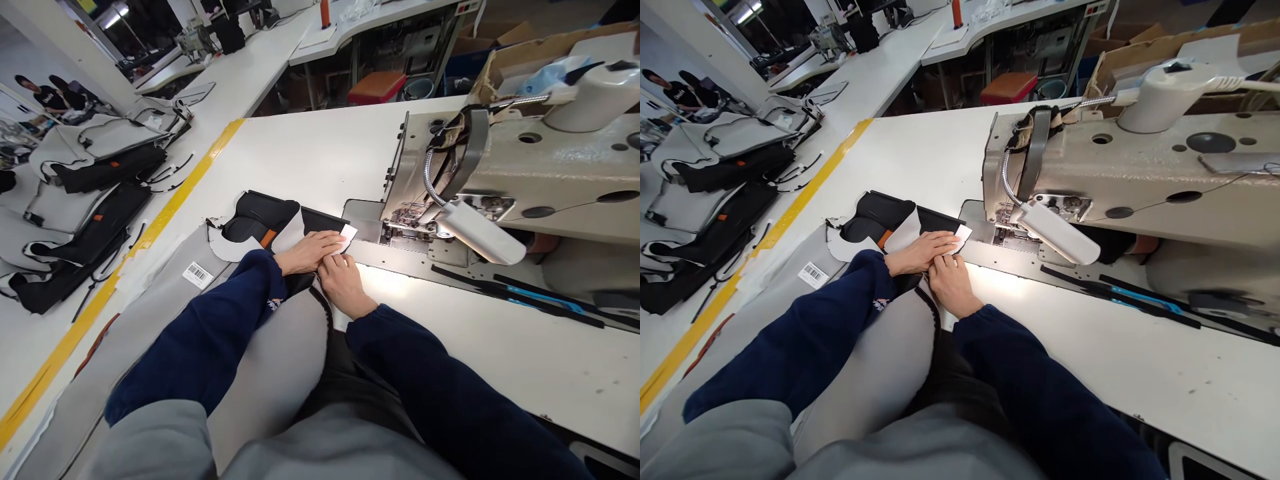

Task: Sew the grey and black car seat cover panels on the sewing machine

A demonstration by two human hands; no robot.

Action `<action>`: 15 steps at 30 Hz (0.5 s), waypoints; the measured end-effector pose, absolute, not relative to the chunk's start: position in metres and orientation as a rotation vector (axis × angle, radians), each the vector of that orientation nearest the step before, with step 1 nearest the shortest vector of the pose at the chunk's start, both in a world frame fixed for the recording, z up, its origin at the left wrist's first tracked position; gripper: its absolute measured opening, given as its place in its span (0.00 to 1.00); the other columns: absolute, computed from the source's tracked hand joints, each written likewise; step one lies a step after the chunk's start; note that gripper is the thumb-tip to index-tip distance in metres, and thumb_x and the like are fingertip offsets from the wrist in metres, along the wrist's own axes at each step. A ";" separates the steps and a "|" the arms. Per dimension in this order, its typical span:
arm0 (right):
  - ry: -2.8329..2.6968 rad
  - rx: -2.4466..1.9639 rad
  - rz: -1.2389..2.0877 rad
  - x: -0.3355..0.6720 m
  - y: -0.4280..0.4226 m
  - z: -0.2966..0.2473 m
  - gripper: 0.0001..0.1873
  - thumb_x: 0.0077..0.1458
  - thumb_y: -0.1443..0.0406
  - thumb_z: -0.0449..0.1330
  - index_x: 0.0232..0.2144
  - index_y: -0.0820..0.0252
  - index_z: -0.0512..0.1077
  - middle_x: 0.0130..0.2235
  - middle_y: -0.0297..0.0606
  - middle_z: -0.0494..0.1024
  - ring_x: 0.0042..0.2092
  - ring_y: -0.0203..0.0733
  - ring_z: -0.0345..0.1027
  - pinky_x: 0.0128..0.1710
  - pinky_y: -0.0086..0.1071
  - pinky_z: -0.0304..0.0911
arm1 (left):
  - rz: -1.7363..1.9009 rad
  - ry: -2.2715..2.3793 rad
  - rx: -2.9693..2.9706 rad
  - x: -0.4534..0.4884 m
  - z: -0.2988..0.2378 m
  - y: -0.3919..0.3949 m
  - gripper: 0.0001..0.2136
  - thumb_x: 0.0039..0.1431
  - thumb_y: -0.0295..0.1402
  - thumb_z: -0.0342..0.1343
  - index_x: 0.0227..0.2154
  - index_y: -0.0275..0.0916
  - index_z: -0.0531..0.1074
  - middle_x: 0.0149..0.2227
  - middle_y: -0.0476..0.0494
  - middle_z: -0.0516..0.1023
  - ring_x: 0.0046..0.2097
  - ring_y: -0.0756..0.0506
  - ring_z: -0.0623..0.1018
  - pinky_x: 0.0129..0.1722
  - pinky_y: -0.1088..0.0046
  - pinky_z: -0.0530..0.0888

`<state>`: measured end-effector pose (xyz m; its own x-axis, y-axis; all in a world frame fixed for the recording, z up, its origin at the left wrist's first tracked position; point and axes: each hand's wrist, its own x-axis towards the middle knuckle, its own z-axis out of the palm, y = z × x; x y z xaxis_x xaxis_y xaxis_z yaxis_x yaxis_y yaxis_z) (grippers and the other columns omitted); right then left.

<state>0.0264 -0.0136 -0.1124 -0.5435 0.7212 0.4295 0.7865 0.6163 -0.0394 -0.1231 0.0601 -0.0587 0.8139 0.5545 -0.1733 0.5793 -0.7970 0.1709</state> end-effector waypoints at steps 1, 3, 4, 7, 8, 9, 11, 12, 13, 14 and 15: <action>-2.444 -1.193 -0.205 0.026 -0.011 -0.112 0.15 0.61 0.75 0.50 0.38 0.65 0.77 0.38 0.48 0.74 0.41 0.50 0.60 0.41 0.42 0.53 | -0.151 0.854 2.763 -0.123 -0.059 0.061 0.23 0.64 0.28 0.46 0.62 0.35 0.63 0.68 0.36 0.58 0.69 0.42 0.55 0.62 0.62 0.60; -2.457 -1.170 -0.157 0.027 -0.008 -0.111 0.15 0.60 0.76 0.51 0.36 0.65 0.78 0.36 0.48 0.74 0.40 0.49 0.60 0.40 0.42 0.51 | -0.145 0.847 2.726 -0.122 -0.058 0.063 0.23 0.64 0.27 0.45 0.61 0.34 0.62 0.69 0.35 0.55 0.71 0.42 0.53 0.63 0.61 0.60; -2.458 -1.163 -0.137 0.028 -0.006 -0.111 0.15 0.59 0.76 0.51 0.36 0.65 0.78 0.36 0.48 0.74 0.40 0.49 0.60 0.40 0.42 0.50 | -0.156 0.862 2.713 -0.120 -0.057 0.064 0.23 0.63 0.25 0.45 0.61 0.34 0.62 0.69 0.35 0.54 0.71 0.43 0.53 0.62 0.61 0.61; -2.443 -1.151 -0.118 0.038 -0.004 -0.111 0.14 0.58 0.77 0.52 0.34 0.65 0.78 0.34 0.46 0.74 0.39 0.46 0.60 0.40 0.40 0.49 | -0.209 0.913 2.698 -0.111 -0.056 0.066 0.25 0.58 0.22 0.44 0.59 0.36 0.63 0.71 0.37 0.52 0.71 0.43 0.54 0.59 0.61 0.64; -2.439 -1.149 -0.119 0.043 -0.003 -0.112 0.14 0.57 0.77 0.53 0.33 0.65 0.78 0.34 0.45 0.74 0.38 0.46 0.60 0.40 0.40 0.48 | -0.226 0.923 2.699 -0.107 -0.055 0.066 0.26 0.57 0.21 0.44 0.60 0.36 0.63 0.71 0.37 0.51 0.71 0.43 0.54 0.58 0.62 0.65; -2.439 -1.148 -0.119 0.048 -0.003 -0.112 0.13 0.56 0.77 0.53 0.33 0.65 0.78 0.33 0.44 0.74 0.38 0.45 0.61 0.40 0.40 0.48 | -0.236 0.933 2.704 -0.102 -0.055 0.066 0.27 0.56 0.21 0.44 0.60 0.36 0.62 0.71 0.38 0.51 0.70 0.43 0.54 0.58 0.62 0.65; -2.444 -1.159 -0.119 0.060 -0.002 -0.112 0.12 0.55 0.77 0.54 0.32 0.64 0.77 0.33 0.42 0.74 0.37 0.44 0.61 0.40 0.39 0.48 | -0.235 0.966 2.726 -0.090 -0.056 0.067 0.28 0.57 0.21 0.43 0.63 0.36 0.60 0.70 0.37 0.53 0.70 0.43 0.55 0.59 0.62 0.64; -2.449 -1.171 -0.124 0.066 -0.002 -0.112 0.11 0.54 0.77 0.55 0.32 0.64 0.77 0.32 0.41 0.75 0.36 0.43 0.61 0.40 0.38 0.48 | -0.234 0.981 2.742 -0.083 -0.057 0.067 0.29 0.58 0.21 0.42 0.64 0.35 0.58 0.70 0.37 0.53 0.70 0.43 0.55 0.59 0.61 0.64; -2.454 -1.186 -0.134 0.073 -0.002 -0.112 0.11 0.53 0.77 0.55 0.31 0.64 0.76 0.32 0.41 0.75 0.35 0.43 0.61 0.40 0.38 0.48 | -0.238 0.993 2.760 -0.077 -0.058 0.067 0.29 0.59 0.22 0.41 0.65 0.34 0.56 0.70 0.37 0.53 0.70 0.43 0.56 0.58 0.61 0.65; -2.459 -1.200 -0.150 0.080 -0.002 -0.111 0.10 0.53 0.76 0.55 0.29 0.64 0.75 0.32 0.41 0.75 0.35 0.42 0.61 0.40 0.38 0.48 | -0.245 0.999 2.779 -0.070 -0.060 0.066 0.29 0.61 0.22 0.41 0.66 0.34 0.55 0.70 0.37 0.53 0.69 0.43 0.56 0.57 0.60 0.66; -2.462 -1.208 -0.167 0.087 -0.003 -0.111 0.10 0.53 0.76 0.55 0.29 0.64 0.75 0.31 0.40 0.74 0.34 0.42 0.61 0.40 0.37 0.48 | -0.256 0.996 2.798 -0.063 -0.061 0.066 0.29 0.62 0.24 0.40 0.67 0.33 0.54 0.70 0.37 0.53 0.69 0.43 0.56 0.56 0.60 0.66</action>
